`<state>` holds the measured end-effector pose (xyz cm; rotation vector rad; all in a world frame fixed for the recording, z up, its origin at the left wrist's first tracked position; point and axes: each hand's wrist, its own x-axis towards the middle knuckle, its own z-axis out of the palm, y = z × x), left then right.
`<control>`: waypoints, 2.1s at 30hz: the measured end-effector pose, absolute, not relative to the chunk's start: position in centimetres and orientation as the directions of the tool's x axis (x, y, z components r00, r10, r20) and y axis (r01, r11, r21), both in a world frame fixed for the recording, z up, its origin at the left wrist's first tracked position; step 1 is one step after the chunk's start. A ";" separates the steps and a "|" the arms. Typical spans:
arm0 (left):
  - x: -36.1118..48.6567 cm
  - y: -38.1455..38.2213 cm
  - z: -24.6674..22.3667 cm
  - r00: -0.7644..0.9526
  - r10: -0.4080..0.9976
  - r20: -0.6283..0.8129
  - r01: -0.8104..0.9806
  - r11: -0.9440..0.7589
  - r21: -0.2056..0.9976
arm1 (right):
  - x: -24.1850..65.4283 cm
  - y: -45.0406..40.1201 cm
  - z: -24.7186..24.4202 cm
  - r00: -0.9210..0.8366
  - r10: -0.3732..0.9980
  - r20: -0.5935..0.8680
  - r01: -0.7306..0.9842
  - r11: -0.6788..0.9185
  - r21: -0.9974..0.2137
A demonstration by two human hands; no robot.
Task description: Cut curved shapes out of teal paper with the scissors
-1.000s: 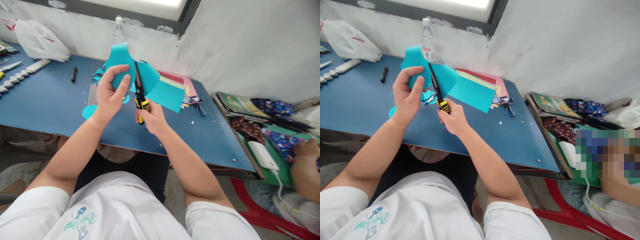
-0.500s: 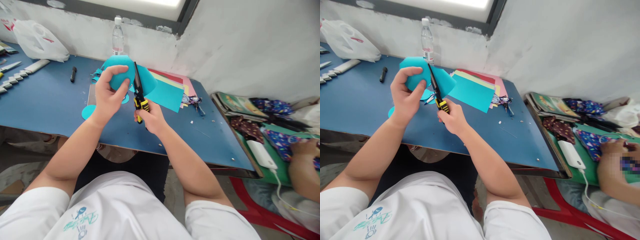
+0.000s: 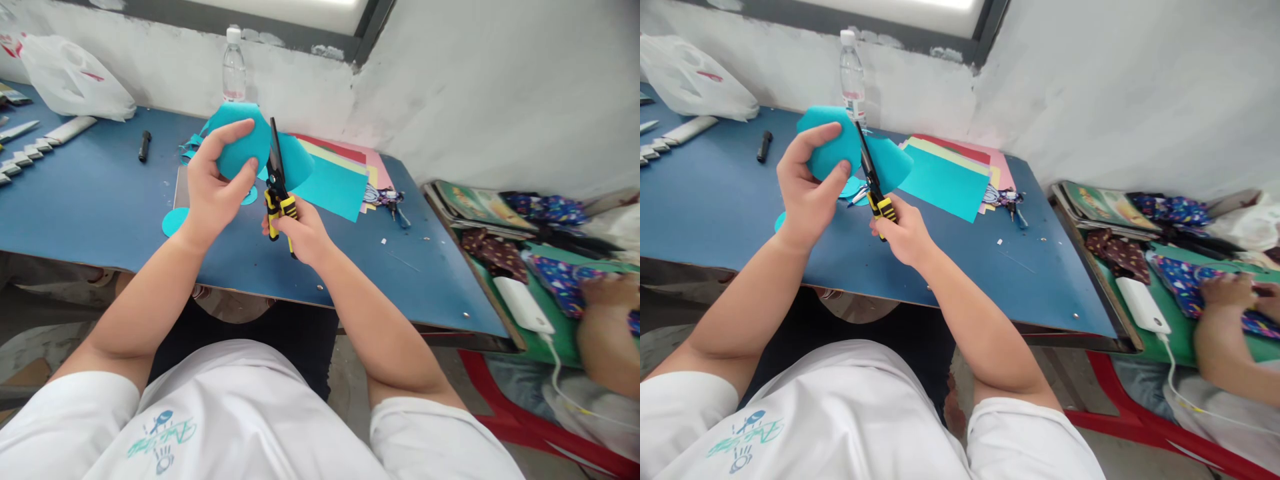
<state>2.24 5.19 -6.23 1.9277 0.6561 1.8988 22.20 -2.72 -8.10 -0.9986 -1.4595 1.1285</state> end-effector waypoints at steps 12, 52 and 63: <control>2.0 6.5 -6.9 0.054 0.534 0.844 0.050 -0.845 0.532 | 22.2 -2.4 -8.2 -0.116 0.972 0.205 0.077 0.215 -0.974; 3.0 4.7 -6.8 0.026 0.551 0.834 0.090 -0.832 0.547 | 22.2 -2.7 -8.4 -0.066 0.967 0.248 0.136 0.255 -0.957; 2.8 4.4 -6.3 0.034 0.580 0.814 0.048 -0.815 0.578 | 22.1 -2.7 -8.2 -0.069 0.963 0.259 0.151 0.267 -0.952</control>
